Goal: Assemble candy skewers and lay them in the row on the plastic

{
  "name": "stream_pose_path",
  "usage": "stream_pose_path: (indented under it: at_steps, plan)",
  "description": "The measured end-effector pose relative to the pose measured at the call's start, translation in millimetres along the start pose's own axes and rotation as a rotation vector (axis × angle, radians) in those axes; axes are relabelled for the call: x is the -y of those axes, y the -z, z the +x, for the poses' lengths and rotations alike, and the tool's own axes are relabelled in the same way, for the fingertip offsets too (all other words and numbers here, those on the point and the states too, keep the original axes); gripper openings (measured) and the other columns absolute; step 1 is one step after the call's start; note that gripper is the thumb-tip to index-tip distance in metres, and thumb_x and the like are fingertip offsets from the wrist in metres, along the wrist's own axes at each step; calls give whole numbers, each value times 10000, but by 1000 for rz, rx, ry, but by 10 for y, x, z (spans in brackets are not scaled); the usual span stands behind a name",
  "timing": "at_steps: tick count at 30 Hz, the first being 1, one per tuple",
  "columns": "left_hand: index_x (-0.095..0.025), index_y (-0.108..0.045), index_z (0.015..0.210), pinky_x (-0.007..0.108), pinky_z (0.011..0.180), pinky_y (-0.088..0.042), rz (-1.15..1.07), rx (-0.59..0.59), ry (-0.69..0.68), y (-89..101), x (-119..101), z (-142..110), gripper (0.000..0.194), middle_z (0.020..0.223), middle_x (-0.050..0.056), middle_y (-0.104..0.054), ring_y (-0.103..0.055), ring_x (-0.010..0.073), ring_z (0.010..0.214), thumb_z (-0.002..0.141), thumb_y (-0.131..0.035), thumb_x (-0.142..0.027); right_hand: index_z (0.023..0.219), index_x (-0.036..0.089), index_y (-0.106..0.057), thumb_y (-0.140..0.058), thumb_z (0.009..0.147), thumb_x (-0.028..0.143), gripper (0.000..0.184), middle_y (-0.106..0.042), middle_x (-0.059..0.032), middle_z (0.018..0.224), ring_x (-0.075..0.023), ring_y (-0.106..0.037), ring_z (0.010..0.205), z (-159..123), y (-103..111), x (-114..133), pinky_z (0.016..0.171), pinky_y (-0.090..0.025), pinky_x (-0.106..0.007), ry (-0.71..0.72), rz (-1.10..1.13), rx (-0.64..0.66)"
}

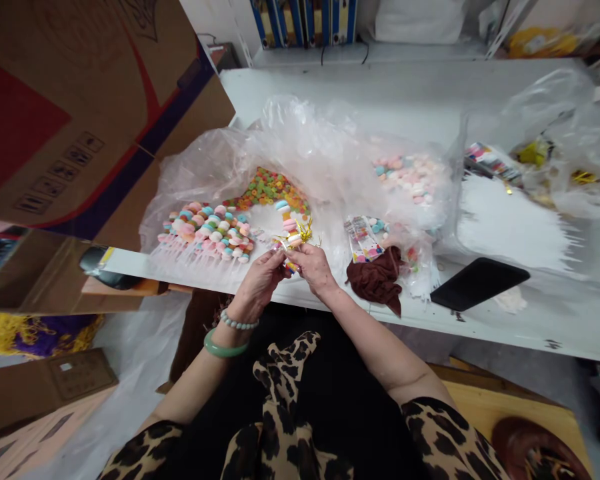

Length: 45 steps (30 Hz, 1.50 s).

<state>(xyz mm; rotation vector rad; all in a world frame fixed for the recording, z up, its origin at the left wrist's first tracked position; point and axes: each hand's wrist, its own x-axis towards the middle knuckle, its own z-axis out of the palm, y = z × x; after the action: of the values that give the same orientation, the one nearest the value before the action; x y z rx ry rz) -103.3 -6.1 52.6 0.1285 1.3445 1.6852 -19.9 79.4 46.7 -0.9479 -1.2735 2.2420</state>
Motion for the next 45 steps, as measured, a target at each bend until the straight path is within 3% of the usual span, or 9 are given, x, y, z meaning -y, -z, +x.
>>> stream_pose_path:
  at_steps: [2,5,11,19,28,31,34,37,45]
  plan:
    - [-124,-655,749,224,526,-474,-42,-21,23,44,-44,25,281,604,5,-633,-560,91,491,665,-832,-326,657,199,-537,-703,665,520,362,-363,86,472,-64,-269,410,58,25,4,419,-183,-241,24,-67,-12]
    - [-143,-635,757,264,589,-529,-187,-92,89,137,-148,71,214,645,16,-665,-630,131,557,720,-798,-276,646,207,-523,-605,776,519,348,-415,58,510,-101,-365,485,43,105,57,485,-280,-252,202,-277,-65]
    - [-158,-651,838,287,712,-561,-463,-230,168,329,-393,150,114,728,35,-714,-699,155,709,837,-703,-259,663,214,-553,-484,898,401,308,-533,2,632,-159,-507,634,-242,245,124,620,-379,-273,459,-730,-67]
    - [-155,-650,795,316,821,-574,-642,-229,138,370,-496,161,243,716,35,-711,-695,136,710,959,-529,-288,942,224,-679,-438,945,275,246,-665,-54,809,-195,-612,747,-330,148,-84,711,-451,-291,659,-900,-3]
    - [-155,-661,837,343,849,-580,-571,-155,-32,383,-480,148,71,772,30,-739,-711,150,752,880,-653,-212,986,188,-695,-417,941,173,282,-639,-67,771,-190,-609,736,-350,204,-133,670,-412,-276,785,-1228,-132]
    - [-146,-670,882,362,874,-574,-498,-109,-110,409,-501,140,36,823,43,-747,-716,157,783,867,-656,-176,975,188,-701,-447,934,231,260,-637,-61,778,-183,-594,735,-357,226,-90,686,-415,-282,694,-1050,-104]
    - [-144,-671,868,374,879,-569,-481,-142,-118,434,-518,132,22,807,40,-748,-718,159,764,856,-662,-161,865,185,-690,-519,906,352,243,-587,-15,668,-137,-509,591,-343,192,-6,571,-384,-265,402,-621,34]
    - [-147,-678,849,363,867,-567,-456,-136,-125,429,-490,124,37,791,39,-748,-718,162,761,830,-695,-173,856,179,-670,-593,848,420,253,-617,-7,709,-76,-385,467,-315,60,102,434,-252,-232,129,-177,131]
    - [-142,-741,805,278,829,-531,-298,-25,-233,334,-348,47,176,847,45,-753,-694,153,811,664,-828,-201,863,154,-696,-722,729,376,261,-608,-3,575,-68,-432,449,-113,-257,200,391,-207,-192,15,168,210]
